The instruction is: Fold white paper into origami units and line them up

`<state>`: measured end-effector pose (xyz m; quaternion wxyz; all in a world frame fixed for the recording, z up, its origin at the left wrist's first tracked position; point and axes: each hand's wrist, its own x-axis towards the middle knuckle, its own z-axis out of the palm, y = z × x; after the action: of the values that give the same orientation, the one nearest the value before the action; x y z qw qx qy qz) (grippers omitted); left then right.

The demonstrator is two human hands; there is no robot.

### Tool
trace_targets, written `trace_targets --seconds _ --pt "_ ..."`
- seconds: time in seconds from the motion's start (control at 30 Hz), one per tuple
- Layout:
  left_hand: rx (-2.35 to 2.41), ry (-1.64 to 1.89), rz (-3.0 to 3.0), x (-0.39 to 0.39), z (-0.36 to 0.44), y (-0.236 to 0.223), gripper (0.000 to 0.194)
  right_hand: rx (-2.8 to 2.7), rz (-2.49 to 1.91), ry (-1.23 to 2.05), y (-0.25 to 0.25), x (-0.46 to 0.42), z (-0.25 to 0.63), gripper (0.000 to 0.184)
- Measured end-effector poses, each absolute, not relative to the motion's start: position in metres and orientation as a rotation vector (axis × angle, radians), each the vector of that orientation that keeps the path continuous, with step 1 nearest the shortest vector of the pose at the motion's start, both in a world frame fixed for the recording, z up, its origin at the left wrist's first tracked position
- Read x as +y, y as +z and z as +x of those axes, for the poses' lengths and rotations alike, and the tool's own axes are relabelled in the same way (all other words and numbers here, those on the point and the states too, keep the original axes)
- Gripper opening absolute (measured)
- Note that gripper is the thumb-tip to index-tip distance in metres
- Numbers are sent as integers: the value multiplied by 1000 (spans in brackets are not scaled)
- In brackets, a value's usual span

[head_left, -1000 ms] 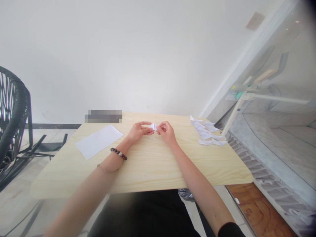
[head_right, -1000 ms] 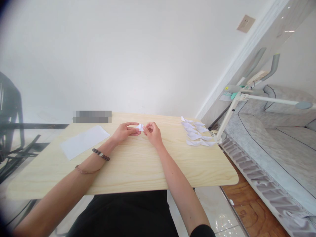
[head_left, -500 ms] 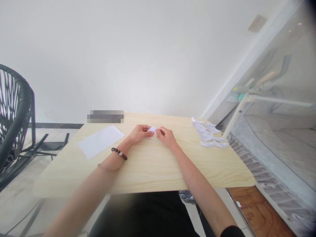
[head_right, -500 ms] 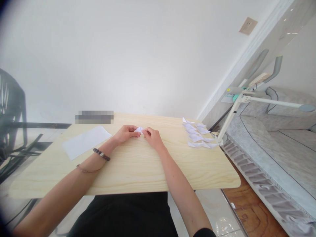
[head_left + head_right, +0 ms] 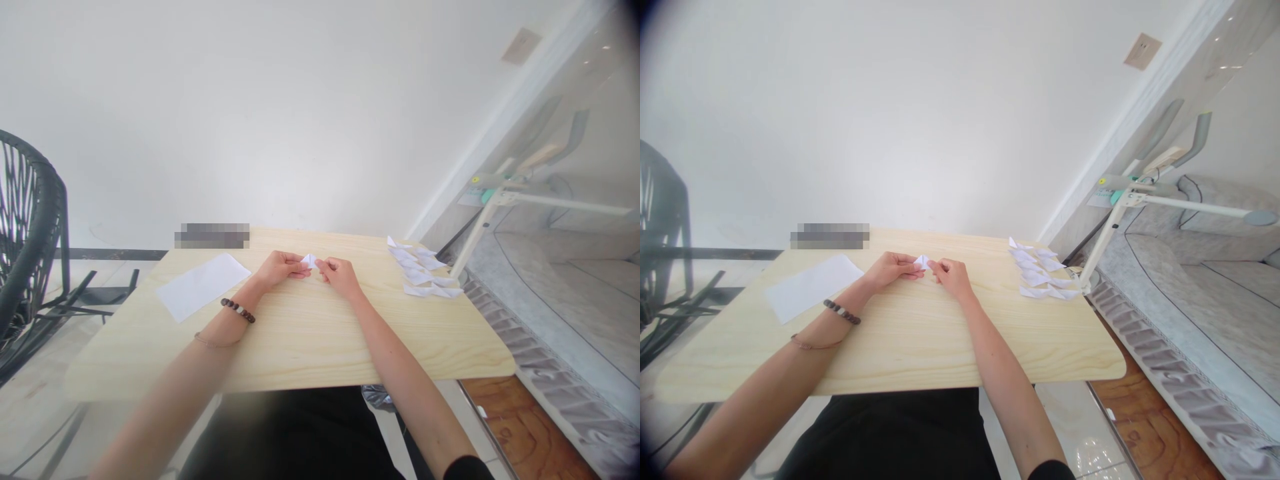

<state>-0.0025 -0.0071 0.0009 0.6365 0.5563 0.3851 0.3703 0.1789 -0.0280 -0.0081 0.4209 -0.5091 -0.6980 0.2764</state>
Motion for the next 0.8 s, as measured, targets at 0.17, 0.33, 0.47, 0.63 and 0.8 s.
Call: trace_targets --seconds 0.17,0.33,0.47,0.63,0.8 --pt "953 810 1338 -5 -3 -2 38 -1762 -1272 687 -8 -28 180 42" --pt "943 793 1377 -5 -4 -1 36 -1752 -1248 729 -8 -28 181 41" --pt "931 783 1359 -7 -4 4 38 -1731 -1223 760 -7 -28 182 41" --pt "867 762 1411 -13 -4 11 35 -1759 -1184 889 -6 -30 182 39" --pt "872 785 1464 -12 -4 9 32 -1814 -1142 966 -3 -34 181 36"
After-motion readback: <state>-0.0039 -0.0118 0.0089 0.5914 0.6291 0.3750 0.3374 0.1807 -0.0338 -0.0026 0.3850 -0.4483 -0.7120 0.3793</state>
